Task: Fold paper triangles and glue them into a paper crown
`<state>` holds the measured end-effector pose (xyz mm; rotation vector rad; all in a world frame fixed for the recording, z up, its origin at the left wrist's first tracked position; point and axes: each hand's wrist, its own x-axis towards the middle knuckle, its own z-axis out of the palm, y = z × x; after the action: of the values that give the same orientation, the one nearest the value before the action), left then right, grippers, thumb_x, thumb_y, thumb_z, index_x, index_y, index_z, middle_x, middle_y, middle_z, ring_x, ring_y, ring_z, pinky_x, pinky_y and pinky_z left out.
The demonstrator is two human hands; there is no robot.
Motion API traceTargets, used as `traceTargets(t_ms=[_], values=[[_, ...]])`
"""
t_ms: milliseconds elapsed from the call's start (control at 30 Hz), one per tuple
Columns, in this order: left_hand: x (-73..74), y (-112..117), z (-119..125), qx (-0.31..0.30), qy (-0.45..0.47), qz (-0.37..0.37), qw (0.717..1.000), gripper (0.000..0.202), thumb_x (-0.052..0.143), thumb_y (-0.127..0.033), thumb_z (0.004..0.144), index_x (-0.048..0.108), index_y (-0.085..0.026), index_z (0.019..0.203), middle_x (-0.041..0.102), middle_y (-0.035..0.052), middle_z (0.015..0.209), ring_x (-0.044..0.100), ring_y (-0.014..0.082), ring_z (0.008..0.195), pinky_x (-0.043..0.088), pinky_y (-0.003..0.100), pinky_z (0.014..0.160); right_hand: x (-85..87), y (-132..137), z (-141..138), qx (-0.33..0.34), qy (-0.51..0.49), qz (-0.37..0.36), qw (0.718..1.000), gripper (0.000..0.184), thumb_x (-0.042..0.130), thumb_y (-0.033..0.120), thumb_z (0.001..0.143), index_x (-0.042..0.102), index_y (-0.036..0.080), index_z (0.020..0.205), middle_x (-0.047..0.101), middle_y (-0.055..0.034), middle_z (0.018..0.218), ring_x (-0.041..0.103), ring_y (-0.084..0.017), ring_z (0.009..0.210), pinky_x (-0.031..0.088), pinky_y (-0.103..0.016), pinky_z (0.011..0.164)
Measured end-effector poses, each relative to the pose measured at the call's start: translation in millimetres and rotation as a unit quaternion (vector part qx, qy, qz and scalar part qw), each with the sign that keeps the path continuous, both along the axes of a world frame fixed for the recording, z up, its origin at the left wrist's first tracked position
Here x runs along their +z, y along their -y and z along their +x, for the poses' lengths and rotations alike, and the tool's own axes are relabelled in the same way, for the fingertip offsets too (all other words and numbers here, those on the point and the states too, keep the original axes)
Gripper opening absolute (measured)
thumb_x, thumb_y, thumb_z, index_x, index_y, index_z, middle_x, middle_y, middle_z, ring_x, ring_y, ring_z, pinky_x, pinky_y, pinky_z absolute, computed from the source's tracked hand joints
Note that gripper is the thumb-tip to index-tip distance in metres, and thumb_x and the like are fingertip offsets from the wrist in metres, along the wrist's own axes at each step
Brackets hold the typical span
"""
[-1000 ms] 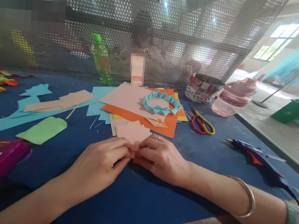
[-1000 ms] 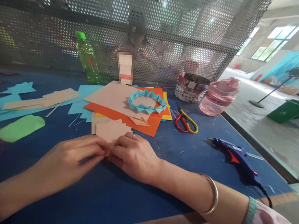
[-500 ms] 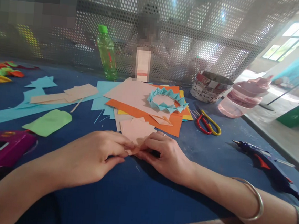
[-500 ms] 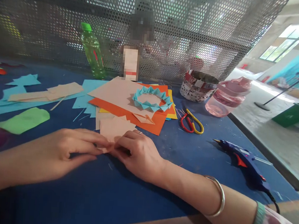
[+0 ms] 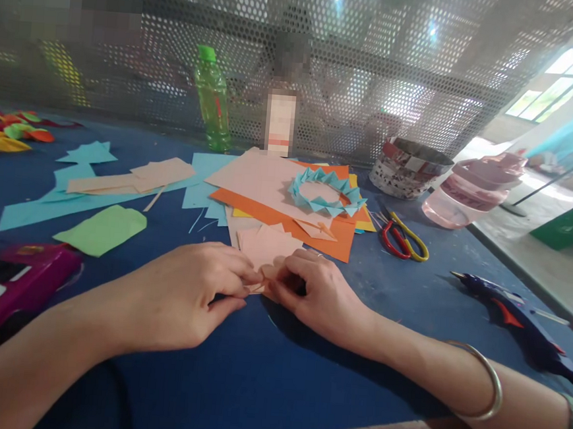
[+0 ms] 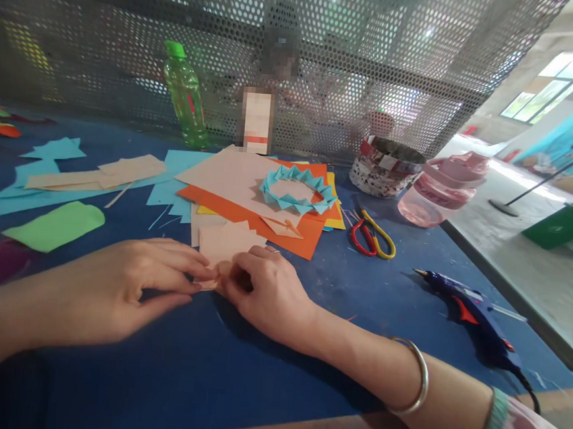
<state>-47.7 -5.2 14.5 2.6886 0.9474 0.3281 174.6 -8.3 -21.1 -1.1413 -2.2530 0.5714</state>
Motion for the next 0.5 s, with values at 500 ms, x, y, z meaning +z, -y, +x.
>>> traceTargets(t_ms=[500], values=[[7.4, 2.3, 3.0, -0.008, 0.009, 0.052, 0.999, 0.026, 0.056, -0.021, 0.087, 0.075, -0.030, 0.103, 0.075, 0.0002, 0.105, 0.069, 0.0216, 0.097, 0.055, 0.037, 0.089, 0.3, -3.2, -2.0, 0.002, 0.026, 0.007, 1.000, 0.020, 0.062, 0.020, 0.083, 0.048, 0.017, 0.069, 0.052, 0.0015, 0.070, 0.044, -0.010, 0.066, 0.033, -0.023, 0.063]])
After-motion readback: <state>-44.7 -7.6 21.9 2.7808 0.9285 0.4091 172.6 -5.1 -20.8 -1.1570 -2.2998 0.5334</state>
